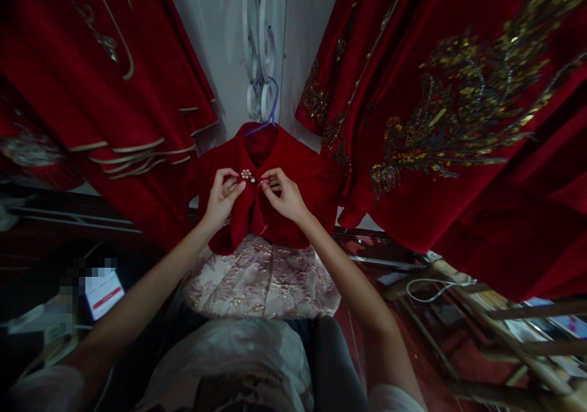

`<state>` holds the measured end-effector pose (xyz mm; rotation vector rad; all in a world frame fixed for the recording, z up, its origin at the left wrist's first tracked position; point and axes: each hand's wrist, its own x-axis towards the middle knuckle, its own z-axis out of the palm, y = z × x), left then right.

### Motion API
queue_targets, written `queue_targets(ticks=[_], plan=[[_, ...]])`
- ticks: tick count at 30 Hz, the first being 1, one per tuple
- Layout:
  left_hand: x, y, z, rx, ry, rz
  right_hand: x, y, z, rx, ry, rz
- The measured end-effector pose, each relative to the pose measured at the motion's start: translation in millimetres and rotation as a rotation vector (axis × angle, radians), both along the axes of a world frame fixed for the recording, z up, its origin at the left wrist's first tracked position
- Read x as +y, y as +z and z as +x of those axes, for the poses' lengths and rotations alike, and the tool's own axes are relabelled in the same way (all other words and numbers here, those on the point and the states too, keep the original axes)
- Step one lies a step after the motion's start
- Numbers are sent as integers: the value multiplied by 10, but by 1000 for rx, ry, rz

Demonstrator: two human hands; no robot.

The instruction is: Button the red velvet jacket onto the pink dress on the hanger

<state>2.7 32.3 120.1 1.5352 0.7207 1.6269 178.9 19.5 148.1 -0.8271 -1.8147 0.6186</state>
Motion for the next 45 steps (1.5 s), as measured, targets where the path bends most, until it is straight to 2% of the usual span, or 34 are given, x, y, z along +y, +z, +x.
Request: queue_targets(ticks=[3,9,15,20,23,28,34,37,41,45], plan=[[12,-6,1,13,9,13,-3,9,-26,0,-1,7],[38,14,6,87,-58,0,15,-12,-36,20,-20,5],[51,89,-76,28,0,-5,26,-21,-40,-15,-22,9],[49,-6,-28,28,-78,-36,40,-20,-75,39,-29,32],[70,-66,19,72,-68,-13,37,-23,-66,62,-30,28],[29,-7,52,317,40,95,2,-3,-38,50,-14,35],[-211,313,64,910,344,212,-6,17,-25,-26,-40,84],[-274,452,68,1092,428,273,-16,17,-12,-33,-32,96],[-223,509,52,1165,380,356,-45,32,1,-55,-14,120],[-134,459,10,1059,246,399,-46,38,9,-72,-28,126]])
